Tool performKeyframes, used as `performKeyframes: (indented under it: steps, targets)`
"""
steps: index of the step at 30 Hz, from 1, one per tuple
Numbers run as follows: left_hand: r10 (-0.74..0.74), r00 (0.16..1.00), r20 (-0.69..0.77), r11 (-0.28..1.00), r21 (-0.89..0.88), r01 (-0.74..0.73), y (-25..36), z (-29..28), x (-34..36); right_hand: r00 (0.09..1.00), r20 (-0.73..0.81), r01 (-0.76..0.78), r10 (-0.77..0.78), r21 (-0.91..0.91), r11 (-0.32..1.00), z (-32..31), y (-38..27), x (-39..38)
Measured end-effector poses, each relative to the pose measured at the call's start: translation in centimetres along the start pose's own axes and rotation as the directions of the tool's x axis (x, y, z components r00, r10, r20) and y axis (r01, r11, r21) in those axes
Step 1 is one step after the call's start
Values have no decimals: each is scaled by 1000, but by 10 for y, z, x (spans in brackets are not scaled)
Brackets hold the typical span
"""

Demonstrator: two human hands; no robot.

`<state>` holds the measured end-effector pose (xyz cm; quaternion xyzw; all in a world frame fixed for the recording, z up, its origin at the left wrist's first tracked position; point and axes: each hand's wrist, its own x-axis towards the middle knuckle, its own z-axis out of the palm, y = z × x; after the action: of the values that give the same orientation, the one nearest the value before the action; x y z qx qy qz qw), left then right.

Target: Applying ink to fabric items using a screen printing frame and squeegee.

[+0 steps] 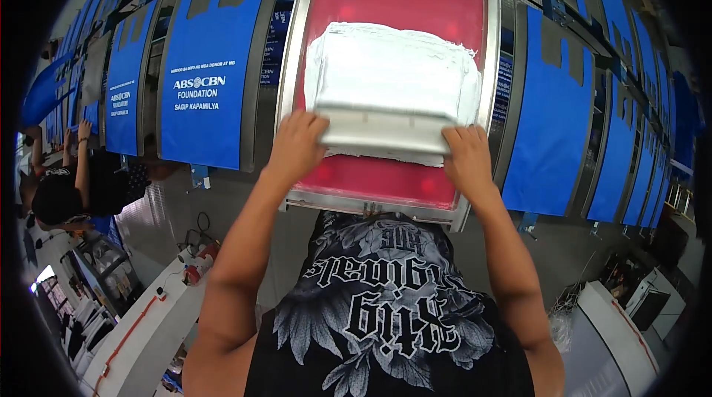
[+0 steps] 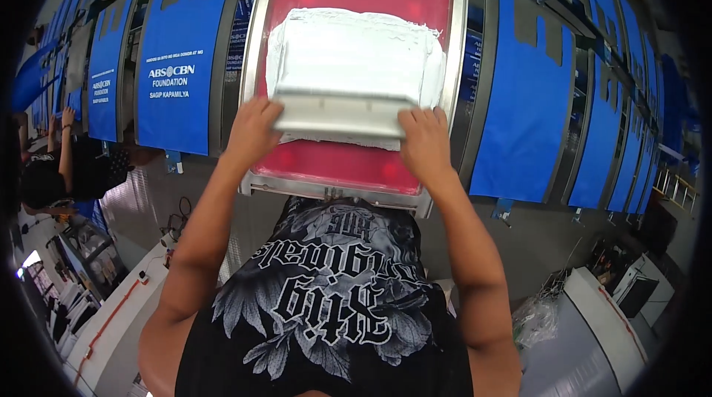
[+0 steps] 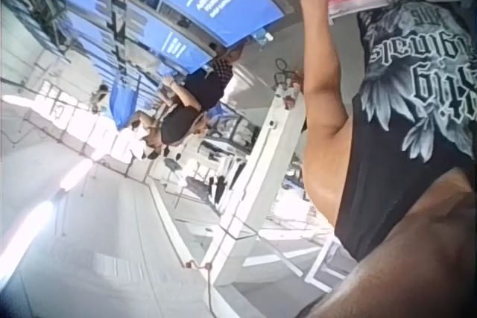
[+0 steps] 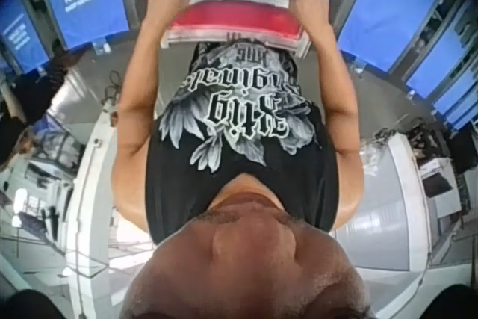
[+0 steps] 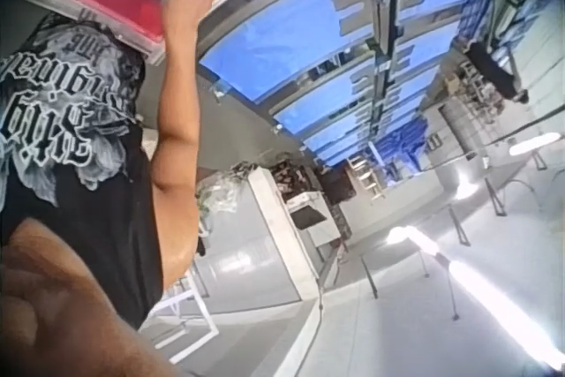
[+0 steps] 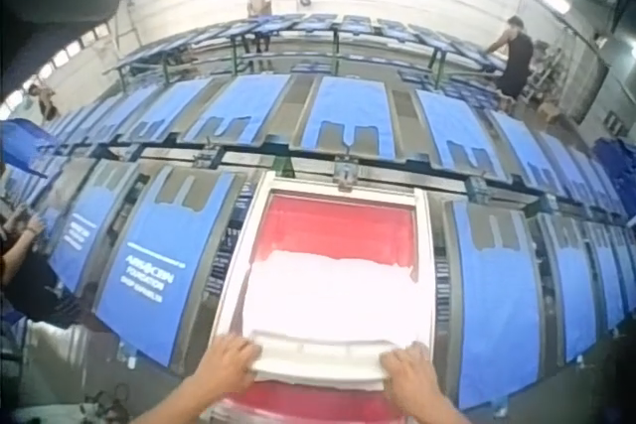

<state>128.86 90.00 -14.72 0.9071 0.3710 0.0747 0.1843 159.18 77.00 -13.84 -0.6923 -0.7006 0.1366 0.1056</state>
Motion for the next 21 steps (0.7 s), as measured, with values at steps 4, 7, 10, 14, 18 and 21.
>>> performKeyframes:
  steps: [4, 7, 10, 14, 18, 21]
  targets:
    - [-15, 999, 36, 996, -84, 18, 25, -1, -51, 998, 24, -52, 50, 101, 993, -7, -28, -58]
    - [39, 990, -134, 994, -99, -52, 15, 24, -46, 998, -50, -35, 40, 103, 994, 11, -14, -46]
    - [-80, 993, -81, 996, -40, 77, -18, 21, 37, 997, -60, -59, 58, -14, 998, 5, 21, 31]
    - [-171, 985, -3, 984, -43, 170, -35, -15, 160, 996, -79, -54, 50, -49, 997, -28, 69, 133]
    - [-160, 973, 166, 987, 18, 159, -16, -26, 78, 965, 198, -152, 171, -106, 983, -32, 25, 62]
    - [58, 998, -14, 994, -92, -59, 1, 6, -42, 999, -2, -44, 44, 56, 997, -5, -20, -42]
